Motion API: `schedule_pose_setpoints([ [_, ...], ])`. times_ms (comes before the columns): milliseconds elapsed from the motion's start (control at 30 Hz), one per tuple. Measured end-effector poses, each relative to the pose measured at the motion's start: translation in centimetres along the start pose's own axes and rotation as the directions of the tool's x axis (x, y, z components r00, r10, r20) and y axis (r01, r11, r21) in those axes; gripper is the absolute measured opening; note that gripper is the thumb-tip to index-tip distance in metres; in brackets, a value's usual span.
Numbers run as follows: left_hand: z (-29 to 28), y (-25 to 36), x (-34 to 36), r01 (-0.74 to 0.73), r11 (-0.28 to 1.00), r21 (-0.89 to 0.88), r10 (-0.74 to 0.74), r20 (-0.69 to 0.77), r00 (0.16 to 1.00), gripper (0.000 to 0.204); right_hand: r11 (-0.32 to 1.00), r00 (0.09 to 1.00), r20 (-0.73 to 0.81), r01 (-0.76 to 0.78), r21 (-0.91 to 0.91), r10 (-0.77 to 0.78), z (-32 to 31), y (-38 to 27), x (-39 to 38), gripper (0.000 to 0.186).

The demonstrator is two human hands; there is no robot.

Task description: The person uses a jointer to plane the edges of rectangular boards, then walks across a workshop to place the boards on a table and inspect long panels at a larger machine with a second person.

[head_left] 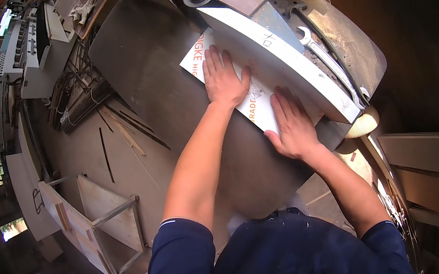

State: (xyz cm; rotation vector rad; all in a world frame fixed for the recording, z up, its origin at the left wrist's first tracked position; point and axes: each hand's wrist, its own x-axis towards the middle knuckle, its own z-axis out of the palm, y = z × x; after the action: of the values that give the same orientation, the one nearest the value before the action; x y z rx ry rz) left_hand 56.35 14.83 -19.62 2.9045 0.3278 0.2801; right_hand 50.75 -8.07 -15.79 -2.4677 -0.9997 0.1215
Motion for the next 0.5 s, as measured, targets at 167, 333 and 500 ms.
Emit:
schedule_pose_setpoints([
  [167, 0.2, -0.4, 0.3, -0.009, 1.0, -0.011, 0.009, -0.029, 1.0, 0.08, 1.0, 1.0, -0.005, -0.008, -0.009, 0.008, 0.3, -0.1, 0.3, 0.083],
  [333, 0.2, -0.7, 0.7, 0.004, 1.0, -0.008, -0.004, -0.001, 1.0, 0.082, 1.0, 1.0, -0.002, -0.013, -0.001, 0.013, 0.5, -0.1, 0.8, 0.084],
  [500, 0.0, -0.9, 1.1, 0.025, 1.0, -0.005, -0.025, 0.01, 1.0, 0.082, 1.0, 1.0, 0.027, -0.014, -0.013, 0.014, 0.5, -0.3, 1.4, 0.087],
])
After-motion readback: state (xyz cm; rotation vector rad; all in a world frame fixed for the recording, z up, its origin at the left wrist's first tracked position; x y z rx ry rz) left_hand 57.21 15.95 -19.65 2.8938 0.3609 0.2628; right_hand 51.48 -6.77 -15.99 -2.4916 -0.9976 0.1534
